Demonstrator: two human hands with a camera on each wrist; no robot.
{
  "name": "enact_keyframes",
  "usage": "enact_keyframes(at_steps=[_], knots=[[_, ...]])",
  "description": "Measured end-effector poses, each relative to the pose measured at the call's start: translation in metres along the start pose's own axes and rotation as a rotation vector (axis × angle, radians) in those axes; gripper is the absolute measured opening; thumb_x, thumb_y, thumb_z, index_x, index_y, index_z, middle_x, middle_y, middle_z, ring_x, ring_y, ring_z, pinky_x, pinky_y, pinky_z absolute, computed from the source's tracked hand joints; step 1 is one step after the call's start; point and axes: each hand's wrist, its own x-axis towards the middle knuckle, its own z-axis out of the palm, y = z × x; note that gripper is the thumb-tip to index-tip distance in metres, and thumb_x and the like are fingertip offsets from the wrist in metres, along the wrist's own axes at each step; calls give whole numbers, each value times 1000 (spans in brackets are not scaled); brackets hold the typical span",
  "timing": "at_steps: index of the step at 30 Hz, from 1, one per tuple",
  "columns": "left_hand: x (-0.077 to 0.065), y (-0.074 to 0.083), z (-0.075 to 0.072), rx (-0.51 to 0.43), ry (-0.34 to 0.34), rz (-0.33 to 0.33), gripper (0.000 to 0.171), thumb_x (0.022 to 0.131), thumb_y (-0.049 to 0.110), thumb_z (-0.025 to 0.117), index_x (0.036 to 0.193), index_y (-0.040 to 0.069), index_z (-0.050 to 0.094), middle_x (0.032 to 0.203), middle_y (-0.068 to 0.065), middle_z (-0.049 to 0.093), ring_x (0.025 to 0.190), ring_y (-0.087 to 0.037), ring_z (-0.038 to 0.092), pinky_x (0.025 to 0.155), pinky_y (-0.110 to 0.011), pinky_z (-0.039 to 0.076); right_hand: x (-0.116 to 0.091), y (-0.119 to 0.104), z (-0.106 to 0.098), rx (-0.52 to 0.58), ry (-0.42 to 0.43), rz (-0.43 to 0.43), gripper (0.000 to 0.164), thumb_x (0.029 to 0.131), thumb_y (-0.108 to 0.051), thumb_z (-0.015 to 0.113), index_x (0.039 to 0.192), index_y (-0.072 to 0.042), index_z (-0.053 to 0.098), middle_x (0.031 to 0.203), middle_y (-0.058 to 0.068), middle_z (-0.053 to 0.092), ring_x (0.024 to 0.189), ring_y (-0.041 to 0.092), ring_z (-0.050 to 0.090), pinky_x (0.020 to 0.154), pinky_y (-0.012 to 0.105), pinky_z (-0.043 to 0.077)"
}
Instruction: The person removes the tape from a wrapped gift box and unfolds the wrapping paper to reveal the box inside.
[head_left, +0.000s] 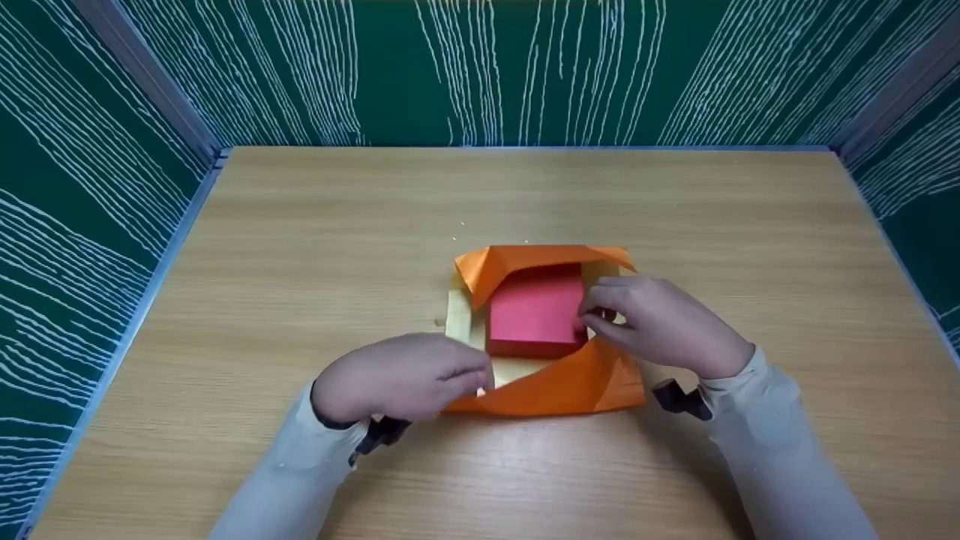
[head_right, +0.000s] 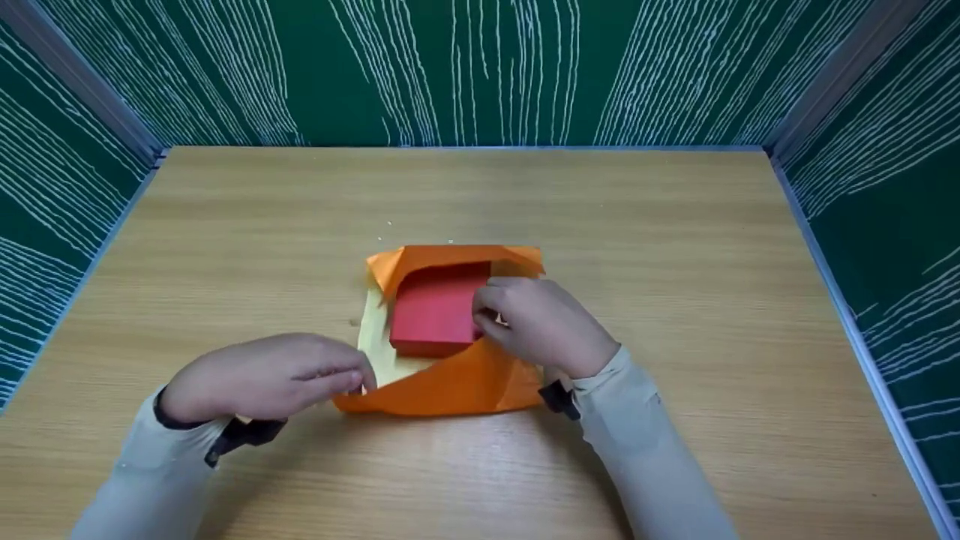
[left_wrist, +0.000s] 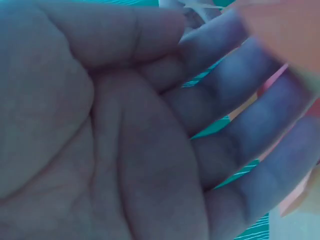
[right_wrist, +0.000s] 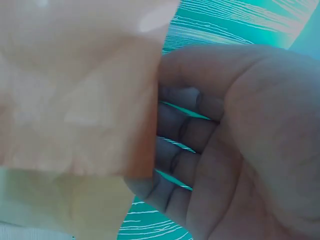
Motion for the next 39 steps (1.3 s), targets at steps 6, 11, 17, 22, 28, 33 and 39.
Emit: enact_keyframes(at_steps=[6, 11, 17, 22, 28, 33, 39], knots=[[0, -19, 3, -108, -108, 17, 28, 110, 18, 46, 116, 14, 73, 99, 3, 72, 86, -7, 61, 88, -30, 52, -2, 4, -3, 48, -31, -26, 9, 94, -14, 77, 102, -18, 78, 91, -9, 72, 79, 5, 64, 76, 35, 61], [19, -51, 1, -94, -36, -34, 25, 106, 13, 50, 116, 7, 72, 105, -1, 71, 88, -13, 59, 88, -35, 50, -2, 8, -3, 66, -52, -8, 10, 94, -15, 77, 103, -19, 79, 92, -10, 72, 81, 5, 65, 78, 36, 61], [59, -91, -3, -68, 217, -141, 31, 104, 13, 57, 133, 3, 62, 123, -11, 66, 108, -26, 61, 100, -43, 49, -2, 8, -5, 94, -90, -9, 11, 94, -14, 77, 103, -20, 78, 92, -12, 71, 82, 4, 64, 77, 36, 61], [93, -103, -11, -32, 314, -169, 48, 102, 16, 60, 149, 9, 49, 150, -10, 50, 137, -26, 48, 117, -41, 39, -3, 7, -8, 117, -114, -33, 15, 93, -11, 78, 105, -19, 78, 95, -13, 70, 84, 5, 63, 76, 35, 60], [119, -117, -18, 54, 329, -215, 50, 104, 14, 55, 154, 14, 46, 164, -9, 36, 153, -28, 28, 127, -47, 15, -5, 20, -10, 325, -99, -110, 13, 98, -12, 72, 109, -19, 76, 99, -10, 71, 87, 10, 64, 75, 27, 55], [125, -131, -21, 100, 313, -238, 48, 104, 20, 55, 152, 13, 50, 162, -11, 39, 153, -33, 28, 125, -60, 0, -5, 44, -11, 310, 51, -32, 20, 95, -4, 73, 114, -11, 72, 108, -1, 72, 96, 16, 66, 84, 30, 56], [123, -125, -18, 127, 360, -255, 42, 103, 21, 60, 144, 11, 58, 145, -9, 52, 143, -34, 40, 125, -52, 12, 12, 63, -4, 219, -17, 160, 43, 96, -8, 72, 138, -5, 60, 138, 14, 60, 123, 37, 58, 104, 56, 50]])
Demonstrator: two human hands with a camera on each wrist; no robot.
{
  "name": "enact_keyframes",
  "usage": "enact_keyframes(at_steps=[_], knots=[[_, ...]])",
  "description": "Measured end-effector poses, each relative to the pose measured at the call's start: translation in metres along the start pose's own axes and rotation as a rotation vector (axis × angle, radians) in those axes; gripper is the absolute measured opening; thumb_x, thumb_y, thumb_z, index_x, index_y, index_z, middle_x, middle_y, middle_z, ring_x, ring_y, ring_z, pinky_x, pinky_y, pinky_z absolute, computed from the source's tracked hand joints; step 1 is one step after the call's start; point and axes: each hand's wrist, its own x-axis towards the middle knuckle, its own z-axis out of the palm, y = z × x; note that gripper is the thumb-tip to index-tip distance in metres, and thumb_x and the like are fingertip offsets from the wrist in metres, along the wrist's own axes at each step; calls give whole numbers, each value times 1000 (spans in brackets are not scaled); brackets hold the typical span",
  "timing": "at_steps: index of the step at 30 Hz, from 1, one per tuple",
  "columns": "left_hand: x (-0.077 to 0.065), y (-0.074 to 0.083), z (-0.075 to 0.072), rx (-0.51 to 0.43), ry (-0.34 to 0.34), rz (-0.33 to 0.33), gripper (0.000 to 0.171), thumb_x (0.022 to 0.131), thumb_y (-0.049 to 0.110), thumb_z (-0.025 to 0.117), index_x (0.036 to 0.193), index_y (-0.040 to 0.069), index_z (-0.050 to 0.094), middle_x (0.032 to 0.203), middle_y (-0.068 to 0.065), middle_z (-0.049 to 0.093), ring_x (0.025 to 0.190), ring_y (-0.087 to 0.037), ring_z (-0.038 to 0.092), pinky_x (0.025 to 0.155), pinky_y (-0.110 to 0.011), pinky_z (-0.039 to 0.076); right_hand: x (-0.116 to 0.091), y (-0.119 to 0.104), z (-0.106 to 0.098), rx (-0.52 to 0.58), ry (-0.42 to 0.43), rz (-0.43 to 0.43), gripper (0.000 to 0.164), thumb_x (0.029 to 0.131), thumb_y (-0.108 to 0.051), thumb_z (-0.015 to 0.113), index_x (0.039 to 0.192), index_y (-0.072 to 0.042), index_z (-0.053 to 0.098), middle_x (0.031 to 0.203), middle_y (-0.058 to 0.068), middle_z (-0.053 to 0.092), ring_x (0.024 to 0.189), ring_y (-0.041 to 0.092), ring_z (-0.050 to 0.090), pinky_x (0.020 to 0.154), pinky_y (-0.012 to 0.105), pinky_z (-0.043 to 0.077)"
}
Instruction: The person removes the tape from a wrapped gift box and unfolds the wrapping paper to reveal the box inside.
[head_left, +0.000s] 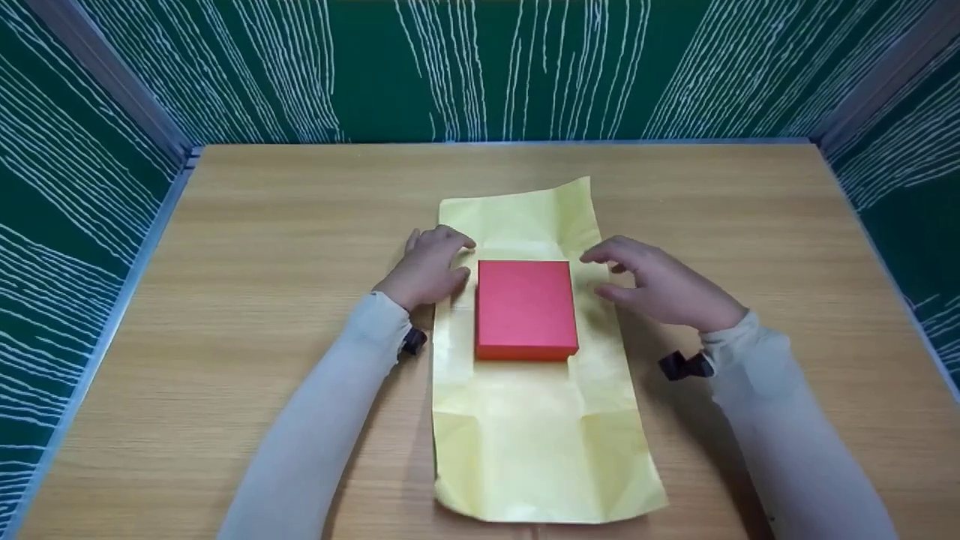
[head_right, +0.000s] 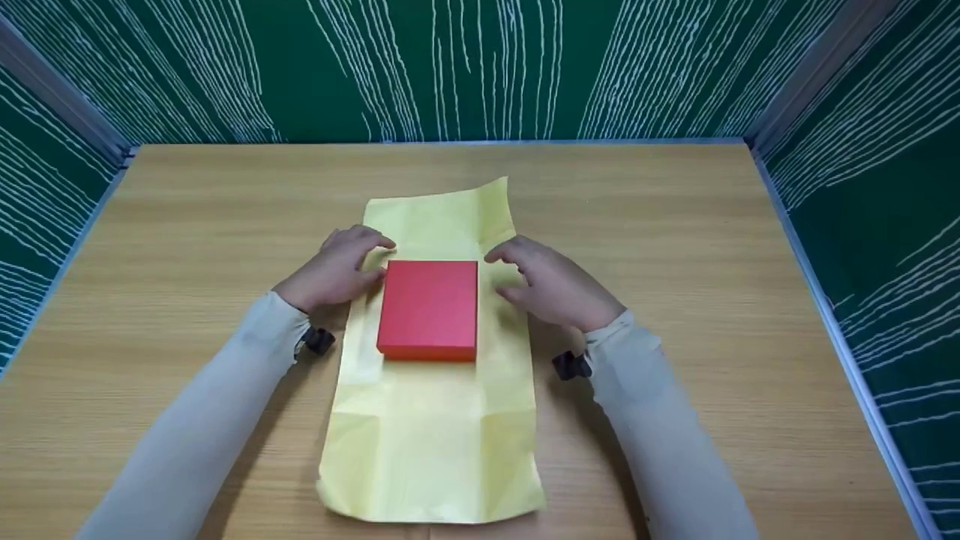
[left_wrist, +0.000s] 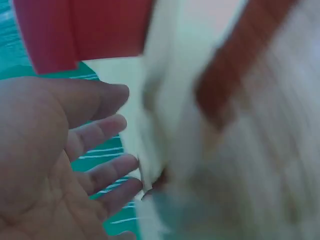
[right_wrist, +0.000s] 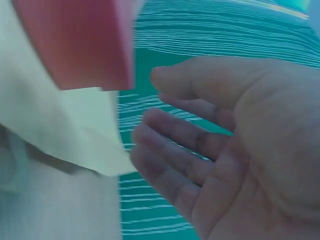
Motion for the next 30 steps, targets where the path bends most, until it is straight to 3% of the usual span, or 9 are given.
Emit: enact_keyframes(at_steps=[2, 6, 9, 13, 17, 22, 25, 30], knots=[[-12, 10, -1, 41, 10, 4, 40, 103, 21, 61, 141, 9, 60, 138, -10, 55, 136, -32, 45, 122, -47, 26, 9, 4, 4, -1, -30, 51, 52, 96, -12, 73, 145, -8, 55, 148, 14, 53, 134, 39, 51, 110, 59, 44], [-47, 36, 0, 118, -15, 63, 32, 102, 20, 60, 129, 5, 68, 120, -10, 64, 114, -29, 58, 99, -42, 50, 26, 15, 11, -22, -63, 100, 59, 96, -16, 73, 151, -10, 50, 157, 14, 44, 145, 37, 39, 117, 59, 35], [-74, 49, 6, 133, -74, 95, 32, 99, 27, 66, 121, 4, 71, 112, -10, 65, 101, -28, 62, 87, -42, 55, 33, 24, 15, -22, -79, 104, 58, 97, -17, 71, 151, -9, 50, 155, 15, 45, 143, 38, 41, 117, 59, 35], [-100, 55, 17, 148, -129, 82, 53, 83, 43, 82, 120, 7, 70, 111, -7, 62, 94, -27, 59, 82, -43, 53, 35, 33, 19, -54, -89, 82, 52, 98, -17, 69, 147, -6, 53, 147, 16, 51, 137, 38, 46, 115, 59, 37], [-110, 56, 25, 180, -111, 70, 79, 70, 51, 90, 131, 8, 66, 122, -11, 61, 102, -32, 58, 84, -48, 51, 23, 35, 20, -154, -53, 29, 40, 96, -12, 70, 134, -1, 63, 131, 17, 62, 120, 35, 57, 106, 55, 47], [-116, 57, 31, 223, -151, 34, 105, 65, 56, 93, 149, 6, 54, 150, -20, 50, 130, -40, 49, 99, -56, 47, -3, 23, 30, -259, -12, -83, 28, 92, -8, 75, 119, 0, 72, 110, 13, 69, 97, 28, 64, 89, 46, 56], [-119, 57, 34, 226, -185, -1, 115, 63, 58, 93, 155, 6, 47, 159, -23, 41, 141, -43, 40, 106, -59, 42, -17, 13, 39, -293, -9, -152, 25, 90, -7, 77, 114, -2, 73, 105, 10, 68, 93, 25, 63, 83, 43, 57], [-122, 59, 38, 249, -177, -28, 117, 63, 55, 94, 156, 5, 44, 160, -23, 37, 146, -47, 34, 111, -60, 37, -38, 1, 50, -285, -15, -213, 23, 90, -9, 77, 112, -6, 73, 109, 5, 67, 94, 19, 63, 80, 39, 58]])
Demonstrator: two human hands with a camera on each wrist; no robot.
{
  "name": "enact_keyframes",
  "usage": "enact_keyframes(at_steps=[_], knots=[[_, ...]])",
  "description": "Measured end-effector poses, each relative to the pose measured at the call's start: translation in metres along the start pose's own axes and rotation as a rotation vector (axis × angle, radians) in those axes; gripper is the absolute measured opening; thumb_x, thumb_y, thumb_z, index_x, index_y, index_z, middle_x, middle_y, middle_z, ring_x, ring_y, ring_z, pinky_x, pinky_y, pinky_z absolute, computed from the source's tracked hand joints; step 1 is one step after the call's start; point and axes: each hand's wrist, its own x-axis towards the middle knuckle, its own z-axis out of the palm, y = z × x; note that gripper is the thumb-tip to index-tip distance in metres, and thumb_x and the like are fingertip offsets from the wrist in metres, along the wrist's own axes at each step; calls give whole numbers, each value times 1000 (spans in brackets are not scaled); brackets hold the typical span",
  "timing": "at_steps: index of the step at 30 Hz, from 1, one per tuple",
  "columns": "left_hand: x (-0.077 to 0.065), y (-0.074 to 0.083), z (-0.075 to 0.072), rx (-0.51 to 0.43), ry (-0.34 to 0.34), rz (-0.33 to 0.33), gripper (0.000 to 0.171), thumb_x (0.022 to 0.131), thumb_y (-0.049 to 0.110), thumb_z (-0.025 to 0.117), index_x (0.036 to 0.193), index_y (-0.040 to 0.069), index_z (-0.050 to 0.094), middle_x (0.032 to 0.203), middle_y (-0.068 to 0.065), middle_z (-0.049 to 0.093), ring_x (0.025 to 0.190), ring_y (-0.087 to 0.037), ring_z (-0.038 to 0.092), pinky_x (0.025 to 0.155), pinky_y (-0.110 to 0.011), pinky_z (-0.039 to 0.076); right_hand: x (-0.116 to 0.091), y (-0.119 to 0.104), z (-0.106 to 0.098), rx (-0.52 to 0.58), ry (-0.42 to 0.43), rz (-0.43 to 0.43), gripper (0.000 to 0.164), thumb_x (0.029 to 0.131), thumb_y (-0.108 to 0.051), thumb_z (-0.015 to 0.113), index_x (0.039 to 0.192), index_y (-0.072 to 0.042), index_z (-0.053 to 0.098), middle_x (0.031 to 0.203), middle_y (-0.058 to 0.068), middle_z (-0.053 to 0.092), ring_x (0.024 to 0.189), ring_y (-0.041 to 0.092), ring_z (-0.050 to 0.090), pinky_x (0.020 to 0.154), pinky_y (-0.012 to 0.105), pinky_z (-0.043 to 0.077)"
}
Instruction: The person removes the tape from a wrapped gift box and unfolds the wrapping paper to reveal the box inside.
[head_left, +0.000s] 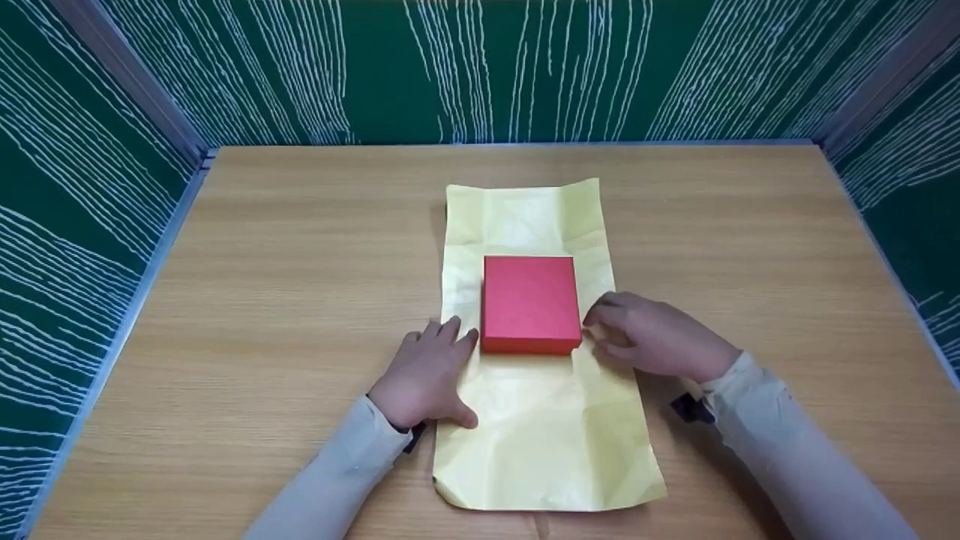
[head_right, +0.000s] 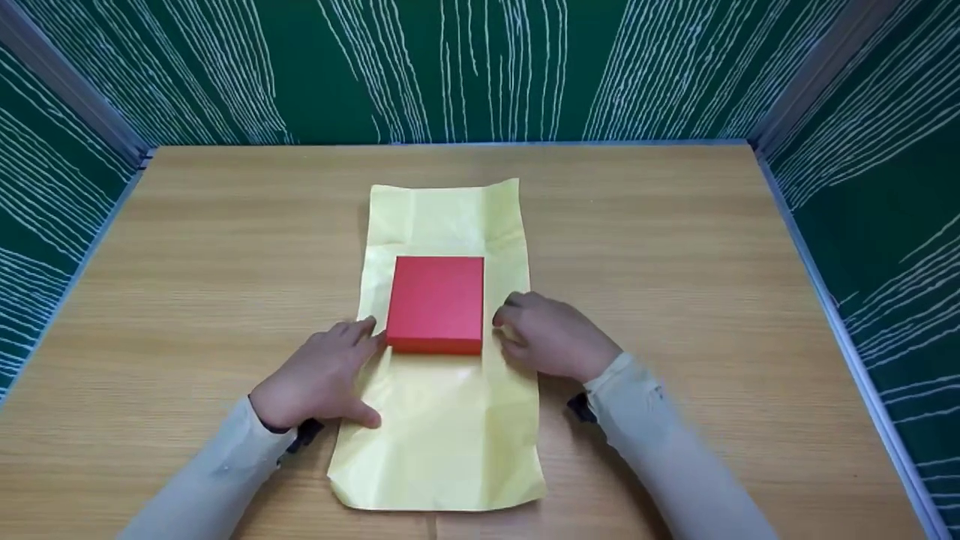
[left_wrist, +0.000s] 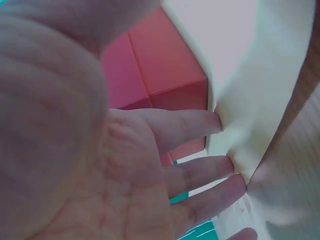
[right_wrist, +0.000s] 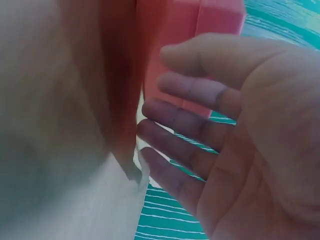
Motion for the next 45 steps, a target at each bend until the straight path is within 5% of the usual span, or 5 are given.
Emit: enact_keyframes(at_steps=[16, 22, 30, 40, 45], knots=[[27, -30, -14, -85, 89, 115, 76, 76, 37, 87, 139, 5, 58, 126, -15, 56, 118, -34, 51, 103, -50, 43, -36, -16, 11, 94, -211, 166, 106, 76, -46, 90, 160, -11, 37, 164, 20, 31, 149, 47, 31, 116, 59, 35], [61, -58, -18, -211, 53, 34, 87, 89, 39, 77, 161, 14, 36, 168, -19, 23, 157, -36, 18, 126, -52, 17, -12, 4, 1, 169, -116, 122, 95, 89, -47, 80, 162, -8, 34, 164, 20, 30, 151, 48, 25, 116, 66, 30], [90, -77, -30, -215, 89, -29, 80, 98, 44, 64, 162, 8, 33, 170, -18, 21, 159, -34, 13, 127, -52, 9, 43, 46, -15, 210, -105, 277, 87, 97, -45, 71, 163, -7, 29, 168, 20, 25, 154, 43, 23, 121, 61, 25], [51, -56, -30, -85, 168, 149, 47, 97, 32, 70, 136, 7, 65, 154, -17, 51, 152, -35, 34, 126, -48, 21, 51, 57, -13, 133, -102, 213, 62, 97, -31, 73, 150, -9, 51, 158, 19, 40, 145, 40, 38, 117, 57, 36], [28, -38, -20, -104, 70, 161, 80, 85, 53, 78, 146, 6, 57, 155, -17, 48, 151, -35, 34, 126, -47, 20, 19, 36, -5, 86, -123, 147, 74, 90, -38, 80, 149, -6, 52, 155, 21, 44, 143, 42, 41, 115, 58, 38]])
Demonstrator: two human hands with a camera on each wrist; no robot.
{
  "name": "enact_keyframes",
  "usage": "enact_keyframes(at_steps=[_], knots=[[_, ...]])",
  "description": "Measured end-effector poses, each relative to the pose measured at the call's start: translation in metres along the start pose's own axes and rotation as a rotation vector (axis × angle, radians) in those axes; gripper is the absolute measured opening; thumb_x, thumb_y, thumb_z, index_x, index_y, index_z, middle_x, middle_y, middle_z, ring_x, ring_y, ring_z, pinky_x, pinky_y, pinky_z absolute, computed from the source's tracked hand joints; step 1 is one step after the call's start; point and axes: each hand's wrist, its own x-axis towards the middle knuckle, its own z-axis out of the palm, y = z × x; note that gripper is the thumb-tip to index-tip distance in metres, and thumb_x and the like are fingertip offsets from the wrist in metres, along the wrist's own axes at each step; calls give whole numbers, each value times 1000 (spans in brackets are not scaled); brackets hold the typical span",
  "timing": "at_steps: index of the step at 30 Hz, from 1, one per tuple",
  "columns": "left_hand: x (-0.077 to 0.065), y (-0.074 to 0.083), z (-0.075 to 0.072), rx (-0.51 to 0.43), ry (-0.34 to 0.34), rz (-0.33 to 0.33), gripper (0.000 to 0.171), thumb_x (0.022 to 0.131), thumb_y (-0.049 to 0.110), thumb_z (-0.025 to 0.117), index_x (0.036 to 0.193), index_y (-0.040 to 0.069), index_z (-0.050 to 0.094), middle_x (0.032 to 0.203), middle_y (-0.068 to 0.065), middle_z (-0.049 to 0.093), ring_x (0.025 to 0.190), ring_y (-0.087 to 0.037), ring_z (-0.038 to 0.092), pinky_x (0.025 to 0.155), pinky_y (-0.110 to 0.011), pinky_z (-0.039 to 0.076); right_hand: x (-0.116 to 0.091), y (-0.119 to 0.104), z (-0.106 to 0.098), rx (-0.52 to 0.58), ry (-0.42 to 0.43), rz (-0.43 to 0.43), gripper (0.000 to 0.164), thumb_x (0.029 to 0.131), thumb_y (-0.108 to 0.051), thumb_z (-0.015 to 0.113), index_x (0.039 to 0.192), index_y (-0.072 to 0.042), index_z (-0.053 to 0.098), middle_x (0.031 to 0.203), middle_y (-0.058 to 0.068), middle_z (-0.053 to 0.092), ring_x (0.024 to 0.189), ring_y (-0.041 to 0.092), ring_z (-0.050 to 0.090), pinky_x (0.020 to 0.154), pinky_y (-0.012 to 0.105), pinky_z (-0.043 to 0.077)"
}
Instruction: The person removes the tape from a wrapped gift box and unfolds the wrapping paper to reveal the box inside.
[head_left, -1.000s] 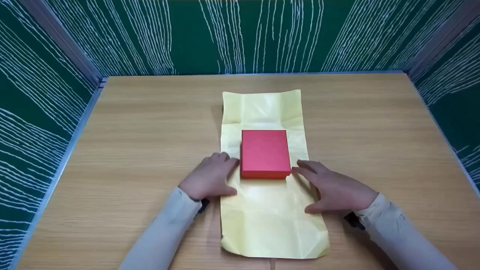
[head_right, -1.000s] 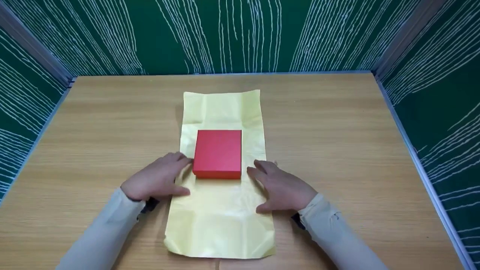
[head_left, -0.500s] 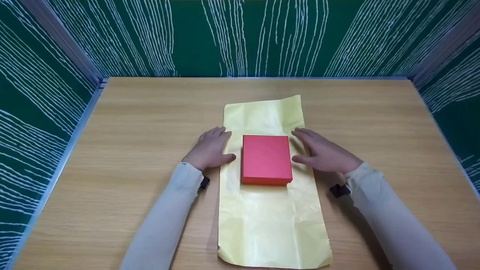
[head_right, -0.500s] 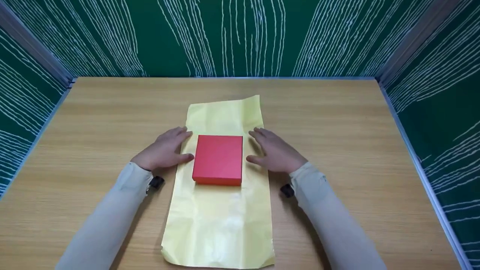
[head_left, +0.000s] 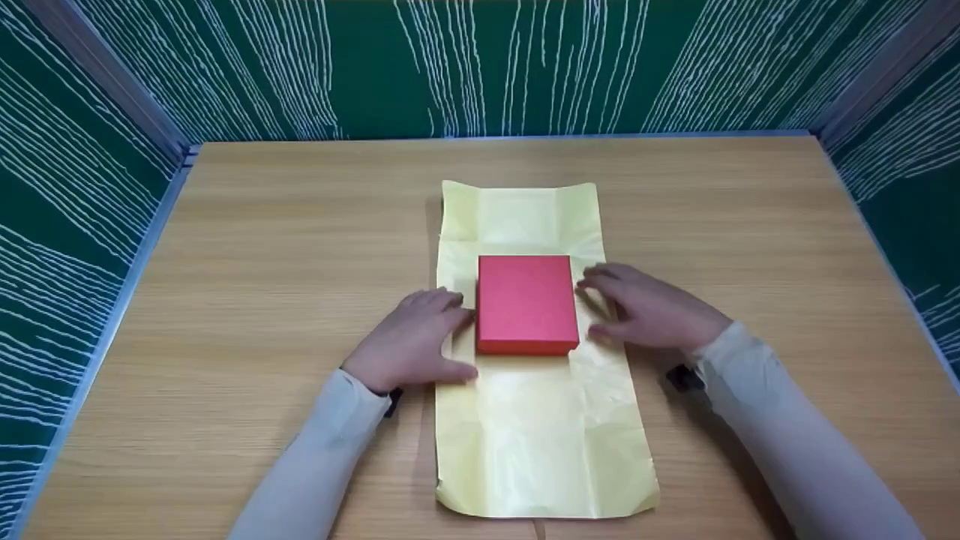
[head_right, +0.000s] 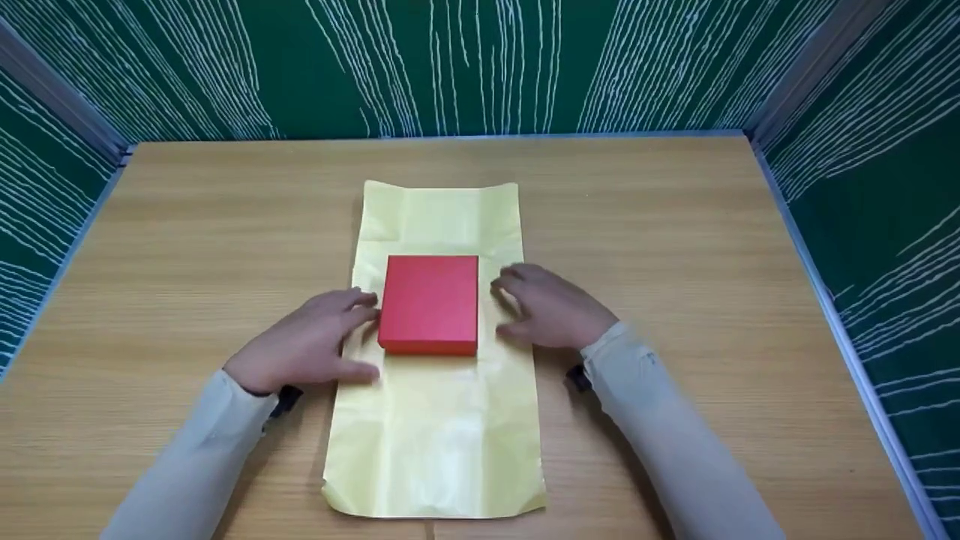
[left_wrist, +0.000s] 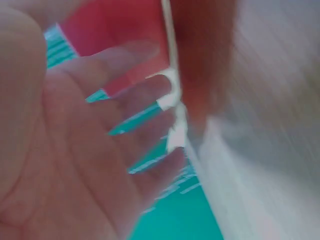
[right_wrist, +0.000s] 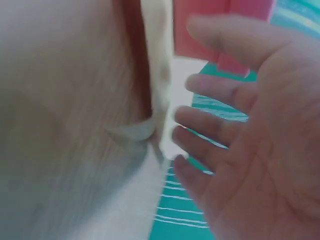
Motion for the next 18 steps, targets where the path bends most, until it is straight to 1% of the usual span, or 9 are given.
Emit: enact_keyframes(at_steps=[3, 4, 6, 8, 11, 13, 15, 17, 18], knots=[[-7, 7, 5, -3, -42, -23, 110, 74, 65, 83, 158, 6, 42, 162, -19, 38, 152, -36, 30, 126, -49, 17, -16, -8, 8, -9, -31, 10, 96, 82, -54, 83, 156, -6, 44, 159, 22, 40, 146, 44, 37, 118, 59, 33], [-9, 8, 7, 0, -51, -28, 116, 72, 66, 84, 160, 6, 38, 163, -20, 35, 153, -37, 29, 126, -51, 17, -21, -10, 11, -12, -37, 15, 102, 80, -58, 84, 157, -6, 42, 160, 22, 38, 147, 44, 36, 118, 59, 32], [-11, 10, 11, 16, -61, -39, 121, 68, 65, 87, 161, 7, 35, 165, -21, 32, 153, -38, 28, 124, -56, 18, -26, -12, 16, -24, -32, 12, 108, 77, -59, 86, 158, -5, 39, 161, 22, 36, 148, 44, 35, 120, 59, 29], [-12, 9, 16, 39, -62, -45, 123, 66, 63, 89, 161, 7, 35, 165, -22, 31, 152, -39, 28, 123, -60, 19, -29, -12, 20, -26, -21, 7, 109, 76, -56, 87, 158, -4, 39, 162, 21, 34, 148, 43, 33, 121, 59, 26], [-10, 8, 21, 42, -57, -50, 121, 67, 59, 91, 161, 6, 36, 165, -23, 29, 152, -41, 27, 122, -64, 18, -30, -10, 22, -19, -19, 8, 109, 76, -54, 88, 159, -4, 38, 163, 20, 33, 149, 42, 31, 123, 60, 20], [-9, 7, 21, 21, -68, -60, 118, 70, 60, 88, 161, 7, 34, 167, -22, 27, 154, -39, 25, 123, -62, 15, -30, -8, 19, 4, -18, 27, 107, 79, -56, 86, 159, -6, 37, 164, 19, 32, 150, 42, 30, 122, 61, 22], [-8, 4, 16, -21, -66, -77, 112, 76, 59, 84, 162, 9, 34, 168, -19, 25, 155, -36, 23, 125, -58, 14, -31, -6, 13, 18, 7, 53, 103, 83, -58, 82, 160, -7, 37, 164, 20, 32, 149, 43, 30, 121, 62, 24], [-7, 2, 8, -65, -27, -101, 101, 84, 56, 80, 162, 11, 35, 168, -17, 27, 156, -34, 23, 126, -54, 14, -30, -4, 4, 27, 63, 74, 94, 88, -53, 79, 159, -7, 39, 162, 20, 34, 148, 43, 32, 118, 63, 29], [-6, 0, 3, -84, 5, -116, 96, 87, 54, 77, 162, 11, 35, 167, -16, 29, 156, -33, 24, 126, -52, 15, -29, -4, -1, 31, 99, 87, 88, 90, -49, 78, 158, -8, 40, 161, 20, 36, 147, 43, 34, 116, 63, 32]])
